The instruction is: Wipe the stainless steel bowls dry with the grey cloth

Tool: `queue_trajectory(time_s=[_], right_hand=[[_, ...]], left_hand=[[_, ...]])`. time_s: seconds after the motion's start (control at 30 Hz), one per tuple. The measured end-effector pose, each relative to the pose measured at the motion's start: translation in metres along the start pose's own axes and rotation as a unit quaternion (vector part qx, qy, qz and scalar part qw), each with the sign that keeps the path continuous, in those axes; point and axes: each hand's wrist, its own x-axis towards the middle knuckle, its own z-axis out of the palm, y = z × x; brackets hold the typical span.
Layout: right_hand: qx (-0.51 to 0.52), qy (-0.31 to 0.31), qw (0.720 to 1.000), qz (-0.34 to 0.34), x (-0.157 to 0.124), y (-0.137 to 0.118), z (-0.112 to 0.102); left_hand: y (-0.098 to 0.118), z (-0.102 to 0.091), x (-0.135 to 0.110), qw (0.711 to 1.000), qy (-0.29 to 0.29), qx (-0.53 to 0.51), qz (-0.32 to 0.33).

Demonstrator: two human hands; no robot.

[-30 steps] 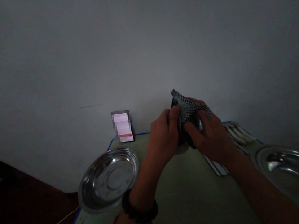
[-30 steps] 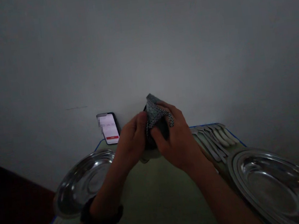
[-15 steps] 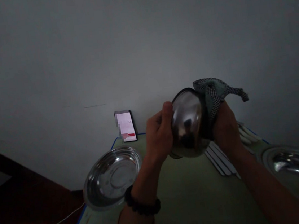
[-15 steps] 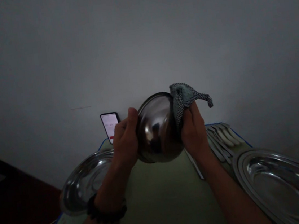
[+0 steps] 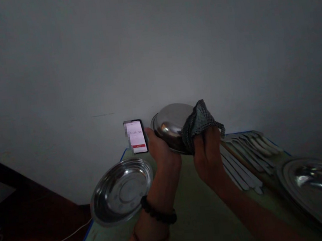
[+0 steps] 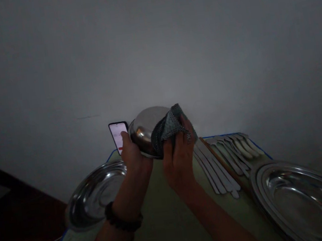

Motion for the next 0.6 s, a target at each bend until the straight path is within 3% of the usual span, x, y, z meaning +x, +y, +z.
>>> queue_trajectory(time_s=[0.13, 0.23, 0.3, 0.43, 0.6], right_hand=[[0.0, 0.037, 0.999, 0.033, 0.008, 0.006, -0.004], [-0.025, 0.048, 0.998, 0.022, 0.024, 0.028, -0.018], [-0.046, 0.056, 0.997, 0.019, 0.034, 0.042, -0.032], [-0.075, 0.034, 0.997, 0.003, 0.045, 0.05, -0.05], [-0.075, 0.0, 0.995, -0.058, 0.029, 0.03, -0.034]], left_hand=[[-0.004, 0.0, 0.001, 0.999, -0.036, 0.003, -0.019], [-0.006, -0.003, 0.006, 0.992, -0.114, 0.03, -0.049], [-0.003, -0.005, 0.008, 0.987, -0.13, 0.076, -0.05], [0.004, -0.004, 0.008, 0.985, -0.126, 0.106, -0.056], [0.004, 0.002, 0.003, 0.995, -0.068, 0.007, -0.068]])
